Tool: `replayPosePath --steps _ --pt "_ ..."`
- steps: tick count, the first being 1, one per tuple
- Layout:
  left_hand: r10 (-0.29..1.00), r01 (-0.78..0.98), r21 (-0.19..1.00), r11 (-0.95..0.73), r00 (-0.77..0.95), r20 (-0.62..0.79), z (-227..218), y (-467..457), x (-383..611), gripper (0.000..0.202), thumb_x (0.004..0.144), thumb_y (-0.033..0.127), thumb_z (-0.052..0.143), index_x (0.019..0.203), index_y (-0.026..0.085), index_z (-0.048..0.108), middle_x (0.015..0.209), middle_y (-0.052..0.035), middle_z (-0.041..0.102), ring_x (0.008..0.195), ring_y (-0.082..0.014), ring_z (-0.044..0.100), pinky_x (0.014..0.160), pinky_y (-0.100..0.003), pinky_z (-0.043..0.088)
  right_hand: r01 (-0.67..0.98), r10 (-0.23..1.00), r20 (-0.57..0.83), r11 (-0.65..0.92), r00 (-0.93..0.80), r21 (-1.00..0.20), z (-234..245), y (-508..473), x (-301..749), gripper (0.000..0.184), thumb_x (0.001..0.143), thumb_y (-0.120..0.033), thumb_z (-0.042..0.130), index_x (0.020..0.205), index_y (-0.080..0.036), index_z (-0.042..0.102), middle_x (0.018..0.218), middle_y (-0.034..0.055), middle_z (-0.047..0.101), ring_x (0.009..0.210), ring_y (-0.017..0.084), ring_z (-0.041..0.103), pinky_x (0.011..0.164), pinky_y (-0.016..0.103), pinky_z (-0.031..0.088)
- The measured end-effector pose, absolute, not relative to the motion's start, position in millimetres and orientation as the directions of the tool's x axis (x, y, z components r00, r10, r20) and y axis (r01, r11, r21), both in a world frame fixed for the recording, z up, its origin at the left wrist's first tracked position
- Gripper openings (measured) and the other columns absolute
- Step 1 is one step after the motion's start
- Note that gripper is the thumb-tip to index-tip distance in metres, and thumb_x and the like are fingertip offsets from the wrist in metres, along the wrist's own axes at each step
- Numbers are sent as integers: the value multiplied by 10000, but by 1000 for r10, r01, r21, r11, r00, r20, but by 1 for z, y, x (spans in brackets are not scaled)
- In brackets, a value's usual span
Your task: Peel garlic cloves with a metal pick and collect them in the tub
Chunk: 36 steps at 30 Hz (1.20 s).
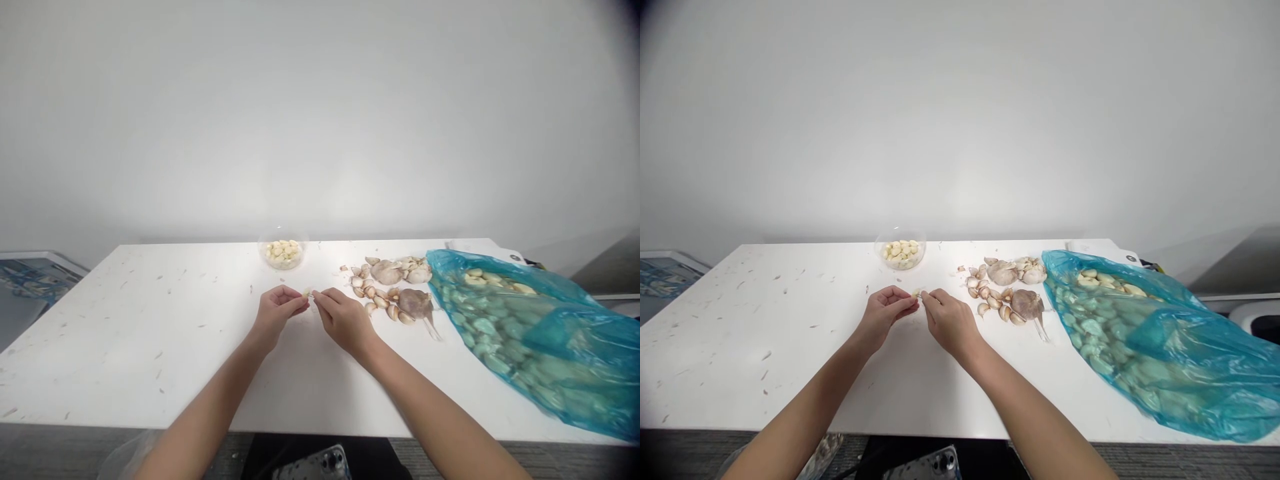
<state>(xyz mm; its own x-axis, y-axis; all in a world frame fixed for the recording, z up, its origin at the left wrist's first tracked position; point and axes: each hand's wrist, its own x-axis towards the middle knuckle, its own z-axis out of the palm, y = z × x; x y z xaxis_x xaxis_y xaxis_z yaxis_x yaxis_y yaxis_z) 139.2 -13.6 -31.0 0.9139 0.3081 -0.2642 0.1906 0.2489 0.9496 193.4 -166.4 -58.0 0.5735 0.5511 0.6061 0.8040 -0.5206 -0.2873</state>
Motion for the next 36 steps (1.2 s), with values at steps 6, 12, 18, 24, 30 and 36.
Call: replayPosePath --steps 6,12,18,24,30,36 --pt "315 196 948 250 910 -271 -30 -14 139 310 613 277 777 723 89 556 681 -58 631 719 -143 627 874 -356 505 782 544 585 -549 602 -295 -57 -165 191 283 911 -210 401 1038 -179 651 866 21 635 681 82 595 488 198 354" --pt "309 191 947 257 912 -268 -32 -14 139 304 622 270 774 730 87 556 683 -57 632 721 -139 627 880 -352 507 772 510 607 -557 609 -307 -59 -165 196 271 903 -195 413 1025 -151 650 869 24 634 721 94 603 513 201 371" --pt "318 201 945 258 906 -280 -31 -15 140 320 610 279 779 725 81 557 673 -55 630 709 -142 630 865 -348 514 805 518 650 -532 555 -263 -55 -167 197 232 882 -222 458 983 -197 665 838 -19 637 668 74 591 477 212 327" --pt "314 205 944 258 906 -283 -32 -15 140 319 605 274 781 723 81 556 670 -56 631 710 -144 632 865 -348 514 804 519 654 -540 550 -247 -54 -166 193 230 875 -201 461 981 -199 665 821 -25 637 642 69 584 457 222 287" --pt "320 207 946 248 905 -281 -32 -15 140 317 608 278 780 729 79 564 672 -59 634 710 -146 633 860 -347 516 797 517 647 -549 561 -253 -56 -166 193 227 886 -205 452 979 -195 659 828 -20 640 642 76 585 462 223 286" --pt "336 203 951 233 901 -275 -32 -15 140 313 601 273 781 720 76 569 661 -61 630 697 -142 628 849 -342 515 798 532 631 -546 565 -254 -56 -167 195 227 890 -178 436 951 -178 655 829 -13 639 651 88 588 481 224 301"
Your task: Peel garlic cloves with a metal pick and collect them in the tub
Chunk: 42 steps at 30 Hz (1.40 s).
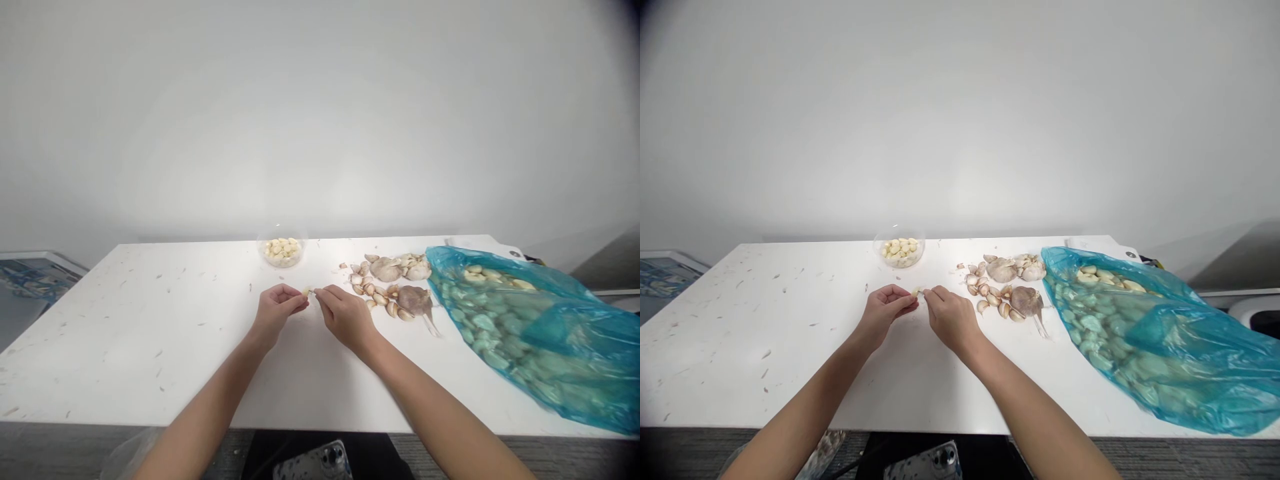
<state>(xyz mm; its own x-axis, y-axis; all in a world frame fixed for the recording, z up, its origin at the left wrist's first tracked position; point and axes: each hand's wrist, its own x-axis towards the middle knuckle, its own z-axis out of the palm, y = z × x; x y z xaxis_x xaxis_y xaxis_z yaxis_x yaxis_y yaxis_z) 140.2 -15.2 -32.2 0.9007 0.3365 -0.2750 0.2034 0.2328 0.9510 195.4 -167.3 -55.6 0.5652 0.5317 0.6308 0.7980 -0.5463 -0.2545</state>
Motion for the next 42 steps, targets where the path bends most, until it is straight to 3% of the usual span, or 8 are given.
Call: replayPosePath --steps 8,16,19,33,42 --pt "356 187 972 144 906 -227 -35 -14 140 307 616 296 765 736 82 580 688 -76 643 712 -153 628 797 -324 515 797 509 648 -540 566 -272 -52 -168 196 218 877 -213 458 947 -177 661 810 -18 626 657 86 588 481 216 316" --pt "402 92 963 -255 916 19 -46 -12 138 269 675 358 703 723 113 606 698 -64 644 660 -149 609 633 -249 500 795 531 631 -555 566 -245 -56 -166 193 224 869 -202 453 932 -183 668 786 -19 621 596 82 564 456 233 281" --pt "404 50 941 -335 910 95 -47 -14 137 234 687 346 684 710 124 614 680 -47 639 638 -140 602 623 -242 504 791 532 626 -561 570 -244 -57 -166 193 226 870 -202 450 909 -182 672 773 -13 615 586 82 557 450 237 266" --pt "396 12 918 -396 904 159 -47 -17 135 188 702 325 665 713 144 618 697 -39 644 660 -142 611 664 -240 511 768 581 522 -581 624 -270 -56 -166 193 256 864 -168 403 852 -149 659 736 31 574 604 93 535 499 221 297" --pt "408 13 915 -403 898 167 -45 -18 137 191 707 331 665 708 145 622 691 -31 639 649 -133 599 642 -227 501 757 540 550 -573 637 -314 -54 -166 192 273 870 -227 408 824 -165 670 745 22 591 654 104 574 526 221 335"
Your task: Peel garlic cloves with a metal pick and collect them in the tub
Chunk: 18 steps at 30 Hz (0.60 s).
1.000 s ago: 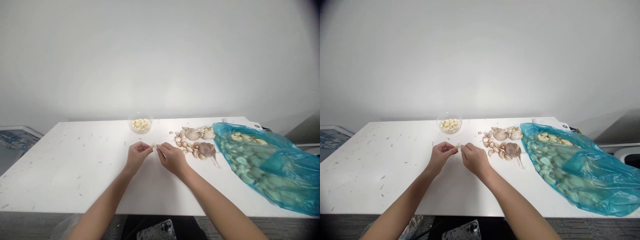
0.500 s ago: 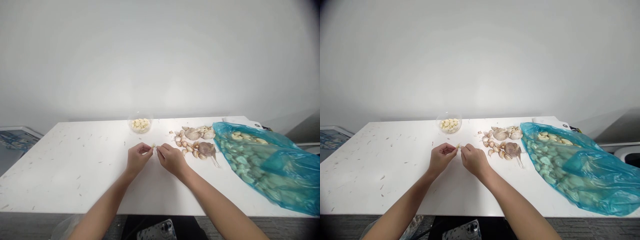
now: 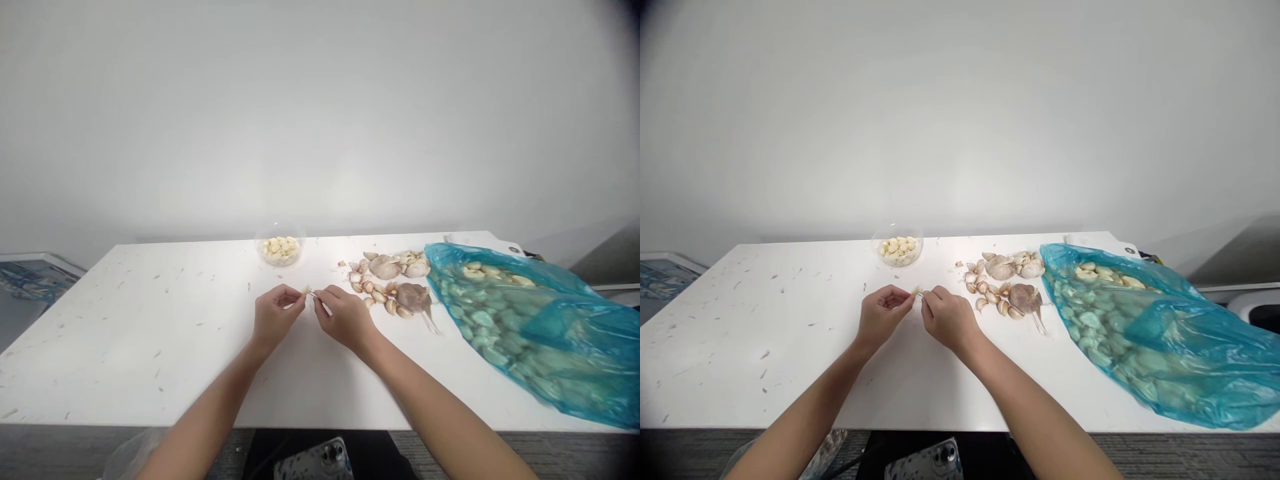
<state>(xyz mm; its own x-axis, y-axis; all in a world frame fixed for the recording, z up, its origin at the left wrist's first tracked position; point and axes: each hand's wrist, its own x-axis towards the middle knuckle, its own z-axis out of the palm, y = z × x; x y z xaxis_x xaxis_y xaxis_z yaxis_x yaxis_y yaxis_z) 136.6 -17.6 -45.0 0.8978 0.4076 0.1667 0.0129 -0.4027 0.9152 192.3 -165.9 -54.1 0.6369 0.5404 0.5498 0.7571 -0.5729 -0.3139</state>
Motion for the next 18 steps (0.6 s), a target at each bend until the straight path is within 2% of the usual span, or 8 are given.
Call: replayPosePath --steps 18 --pt "400 10 924 -383 903 156 -46 -19 136 187 699 327 668 709 147 620 689 -39 640 646 -142 605 645 -239 504 727 563 477 -617 675 -301 -54 -168 196 236 859 -170 420 851 -155 655 787 33 586 662 109 548 547 240 330"
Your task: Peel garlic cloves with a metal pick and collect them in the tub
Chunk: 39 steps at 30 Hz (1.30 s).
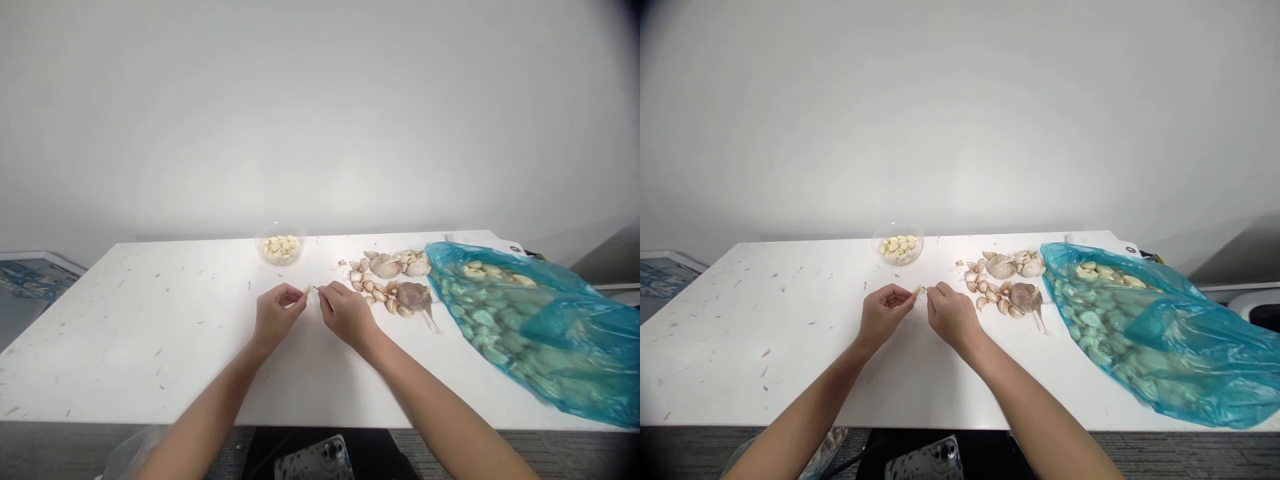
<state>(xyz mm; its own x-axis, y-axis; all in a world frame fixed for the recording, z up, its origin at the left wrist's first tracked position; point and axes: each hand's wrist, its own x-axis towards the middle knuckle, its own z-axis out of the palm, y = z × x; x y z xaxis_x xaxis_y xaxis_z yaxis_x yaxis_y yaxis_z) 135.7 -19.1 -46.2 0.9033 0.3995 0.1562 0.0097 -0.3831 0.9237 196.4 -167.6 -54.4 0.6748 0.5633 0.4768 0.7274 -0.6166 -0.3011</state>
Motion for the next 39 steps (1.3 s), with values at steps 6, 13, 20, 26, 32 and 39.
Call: replayPosePath --steps 6,13,20,26,32,39 --pt "389 23 940 -340 914 118 -47 -17 136 210 701 337 670 723 135 615 698 -49 638 658 -147 604 649 -249 504 708 538 478 -631 694 -317 -54 -169 199 230 858 -165 425 843 -155 655 799 35 586 685 113 535 589 236 346" --pt "386 52 975 -216 922 37 -42 -17 137 237 669 329 704 729 120 612 699 -63 637 662 -150 597 627 -248 488 695 520 475 -630 709 -347 -52 -169 199 234 863 -170 421 839 -154 653 803 39 592 730 115 551 643 227 371" --pt "384 129 976 174 904 -188 -32 -16 139 301 601 294 774 734 95 591 690 -69 642 727 -156 626 807 -321 512 690 459 538 -614 707 -384 -49 -169 199 253 887 -227 420 917 -160 662 823 34 617 752 117 570 645 224 388" --pt "348 158 918 364 891 -291 -31 -15 141 326 581 253 796 739 85 566 715 -68 648 756 -150 634 888 -351 501 776 542 568 -531 619 -339 -49 -168 194 281 909 -242 400 985 -151 655 840 36 625 747 105 590 612 203 406" --pt "322 175 920 351 900 -294 -34 -13 140 314 613 253 783 760 81 564 742 -83 655 763 -152 637 886 -351 503 810 570 595 -517 567 -276 -53 -167 191 280 921 -235 400 1053 -167 636 861 24 629 701 87 592 538 192 386" --pt "312 171 931 322 909 -275 -30 -15 138 333 606 260 790 758 72 560 735 -84 653 751 -149 634 899 -359 499 821 567 619 -513 543 -251 -53 -166 194 273 918 -205 407 1039 -132 640 845 34 630 701 97 600 524 193 403"
